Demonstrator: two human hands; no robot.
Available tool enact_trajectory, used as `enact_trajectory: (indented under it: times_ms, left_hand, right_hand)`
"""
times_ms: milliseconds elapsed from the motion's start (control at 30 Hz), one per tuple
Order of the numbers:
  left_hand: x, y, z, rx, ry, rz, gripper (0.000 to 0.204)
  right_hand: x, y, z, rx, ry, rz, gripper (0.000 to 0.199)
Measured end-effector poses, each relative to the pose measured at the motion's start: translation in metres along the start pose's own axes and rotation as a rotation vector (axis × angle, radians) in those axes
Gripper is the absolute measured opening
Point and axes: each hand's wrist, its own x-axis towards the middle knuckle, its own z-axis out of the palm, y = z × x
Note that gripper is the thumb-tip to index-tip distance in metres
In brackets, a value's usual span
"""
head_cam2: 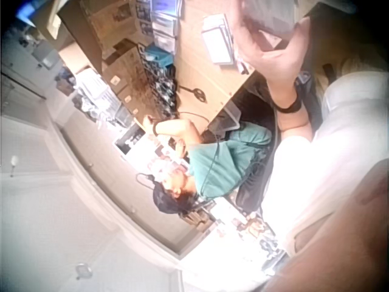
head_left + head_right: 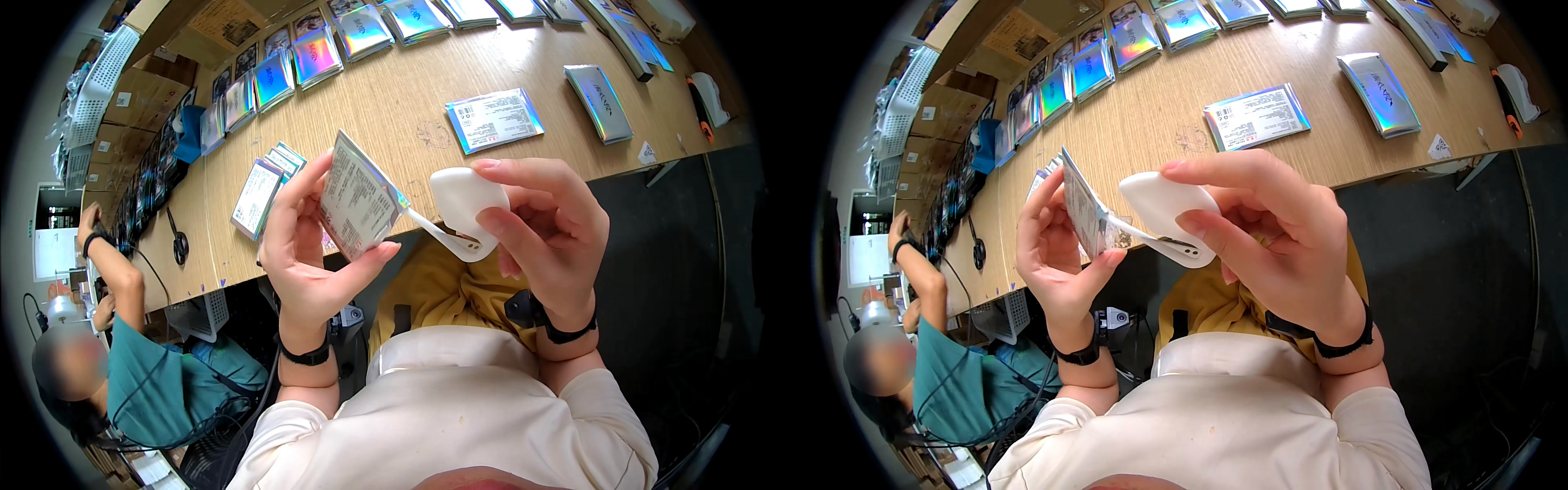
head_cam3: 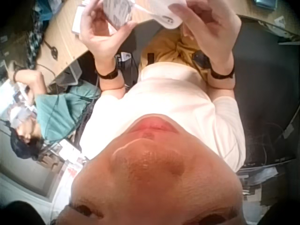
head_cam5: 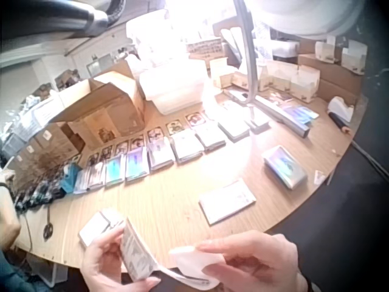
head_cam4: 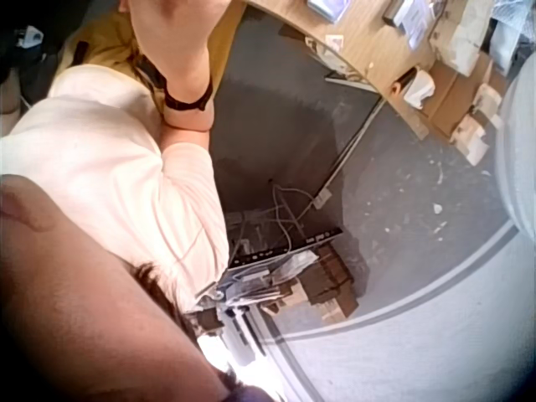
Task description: The person opens a small box with a utility knife, removes a stack of holographic packs, and applies a white adhesive label to each pack one by one using a handheld applicator. The labeled packs are placed in a growing pile on the table.
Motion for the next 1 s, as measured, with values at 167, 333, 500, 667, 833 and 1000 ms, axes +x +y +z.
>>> enact_trajectory:
  times_ms: [167, 333, 500, 667, 833, 1000]
  left_hand:
    - [-0.001, -0.005, 0.003, 0.404, 0.143, 0.247, 0.073]
    - [0.003, 0.000, 0.008, 0.319, -0.032, 0.271, 0.071]
    - [-0.005, 0.001, 0.017, 0.217, -0.071, 0.163, 0.068]
    - [-0.013, 0.011, 0.030, 0.218, -0.349, 0.223, 0.068]
    - [-0.010, 0.016, 0.011, 0.392, -0.162, -0.045, 0.059]
    - [0.004, -0.018, -0.043, 0.753, 0.094, -0.174, 0.056]
  right_hand:
    - [0.000, -0.001, -0.001, -0.069, 0.027, 0.052, 0.027]
    - [0.000, -0.002, 0.002, -0.105, 0.058, 0.042, 0.026]
    - [0.001, 0.001, -0.002, -0.088, 0.086, 0.084, 0.026]
    - [0.005, 0.009, -0.003, -0.033, 0.225, 0.052, 0.027]
    - [0.013, 0.011, -0.019, -0.009, 0.489, -0.090, 0.027]
    - [0.009, 0.015, -0.023, -0.037, 0.443, -0.048, 0.027]
